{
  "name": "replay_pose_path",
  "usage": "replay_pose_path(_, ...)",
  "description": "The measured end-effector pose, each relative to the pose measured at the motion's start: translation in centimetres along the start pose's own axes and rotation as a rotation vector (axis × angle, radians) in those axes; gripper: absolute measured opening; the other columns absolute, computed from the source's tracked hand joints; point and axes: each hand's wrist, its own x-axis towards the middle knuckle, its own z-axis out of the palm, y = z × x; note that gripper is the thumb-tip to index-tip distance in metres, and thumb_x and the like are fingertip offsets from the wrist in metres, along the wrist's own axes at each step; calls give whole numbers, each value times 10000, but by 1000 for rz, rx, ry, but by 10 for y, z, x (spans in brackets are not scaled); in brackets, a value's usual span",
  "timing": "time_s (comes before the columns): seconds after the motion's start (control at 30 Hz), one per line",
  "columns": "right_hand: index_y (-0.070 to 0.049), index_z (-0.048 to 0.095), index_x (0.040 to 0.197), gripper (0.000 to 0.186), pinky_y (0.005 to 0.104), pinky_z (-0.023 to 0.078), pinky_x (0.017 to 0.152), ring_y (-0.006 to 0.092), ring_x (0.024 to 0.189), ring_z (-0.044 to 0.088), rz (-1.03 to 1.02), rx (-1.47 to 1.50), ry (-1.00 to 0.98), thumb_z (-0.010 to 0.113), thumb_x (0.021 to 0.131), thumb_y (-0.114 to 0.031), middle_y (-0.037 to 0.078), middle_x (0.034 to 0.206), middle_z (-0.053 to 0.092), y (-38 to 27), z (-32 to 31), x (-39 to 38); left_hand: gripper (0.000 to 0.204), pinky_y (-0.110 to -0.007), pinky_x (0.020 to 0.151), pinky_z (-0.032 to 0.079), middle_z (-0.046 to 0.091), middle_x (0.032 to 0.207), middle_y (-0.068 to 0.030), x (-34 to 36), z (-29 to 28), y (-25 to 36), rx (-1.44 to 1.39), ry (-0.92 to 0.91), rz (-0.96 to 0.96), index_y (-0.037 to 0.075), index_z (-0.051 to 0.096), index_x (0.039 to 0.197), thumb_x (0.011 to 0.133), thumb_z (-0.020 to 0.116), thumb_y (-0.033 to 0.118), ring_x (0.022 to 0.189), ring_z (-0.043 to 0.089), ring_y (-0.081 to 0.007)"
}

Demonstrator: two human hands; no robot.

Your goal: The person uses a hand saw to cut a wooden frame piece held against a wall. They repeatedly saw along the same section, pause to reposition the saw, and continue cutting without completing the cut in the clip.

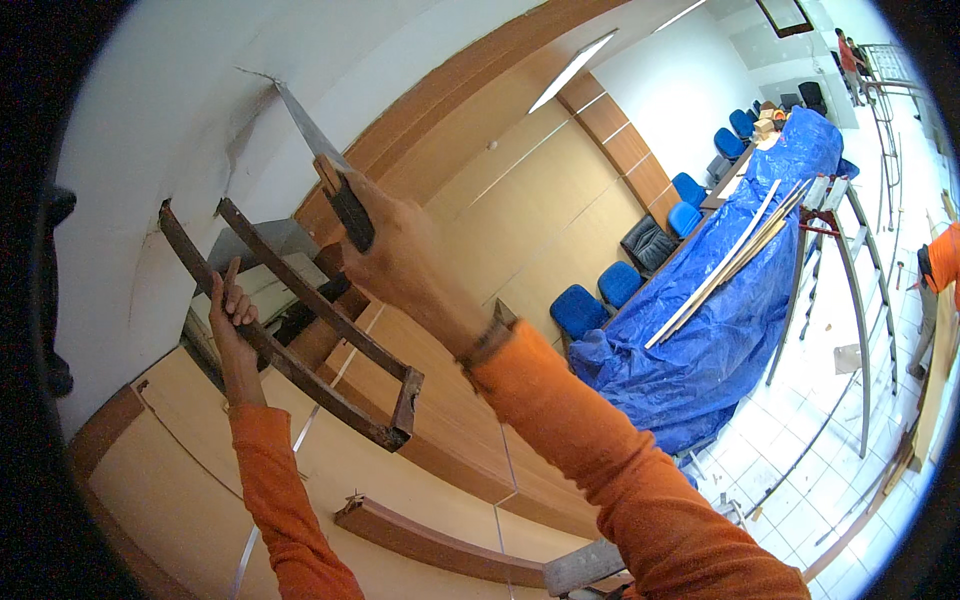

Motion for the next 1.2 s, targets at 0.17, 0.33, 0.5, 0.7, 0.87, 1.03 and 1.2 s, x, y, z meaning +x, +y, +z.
replay_pose_path(0.17, -77, 579, 1317, 525, 442, 498, 634, 368, 677, 631, -9, -30, -23, 631, 795, -80, 211, 757, 619, -4, 1, 9, 600, -189, 382, 337, 369, 534, 100, -1, -1, 0, -43, 23, -17, -29, 566, 1331, 1000, 608, 470, 394, 336, -14)
replay_pose_path(0.33, -20, 597, 1303, 499, 368, 489, 619, 234, 648, 589, -46, -6, 35, 602, 807, -70, 178, 751, 587, -4, 3, 3, 621, -190, 392, 329, 357, 536, 102, 0, -1, 2, -22, -4, -24, -31, 557, 1346, 993, 617, 476, 398, 330, -8)
replay_pose_path(0.5, -24, 599, 1304, 506, 358, 484, 611, 225, 632, 569, -36, -6, 11, 582, 799, -55, 167, 732, 577, 3, 11, 8, 643, -191, 394, 317, 355, 533, 101, -1, 0, 2, -46, 29, -32, -34, 541, 1365, 990, 621, 482, 398, 331, -6)
replay_pose_path(0.7, -71, 599, 1264, 492, 473, 498, 635, 409, 689, 637, 1, 25, 7, 629, 774, -43, 214, 733, 603, 9, 10, 7, 657, -190, 401, 322, 366, 530, 97, -3, 4, 2, -8, 27, -27, -34, 525, 1381, 986, 628, 480, 396, 335, -11)
replay_pose_path(0.87, -11, 606, 1274, 482, 355, 482, 604, 247, 602, 563, -63, 4, 20, 565, 795, -34, 168, 725, 576, 11, 11, 11, 643, -190, 402, 320, 367, 531, 98, -4, 6, 4, -5, 55, -29, -35, 523, 1383, 996, 618, 470, 397, 333, -13)
replay_pose_path(1.03, -27, 607, 1293, 496, 358, 491, 612, 251, 616, 586, -164, -46, 57, 579, 798, -46, 181, 746, 599, 20, 13, 21, 633, -190, 407, 322, 375, 540, 97, -4, 7, 4, -12, 40, -22, -36, 517, 1389, 1006, 605, 460, 404, 342, -15)
replay_pose_path(1.2, -30, 604, 1306, 498, 371, 489, 621, 247, 638, 589, -23, -25, 19, 593, 808, -59, 178, 735, 589, 21, 7, 10, 632, -179, 392, 328, 381, 546, 98, -5, 6, 2, -3, 46, -20, -33, 520, 1388, 1002, 610, 459, 411, 349, -2)
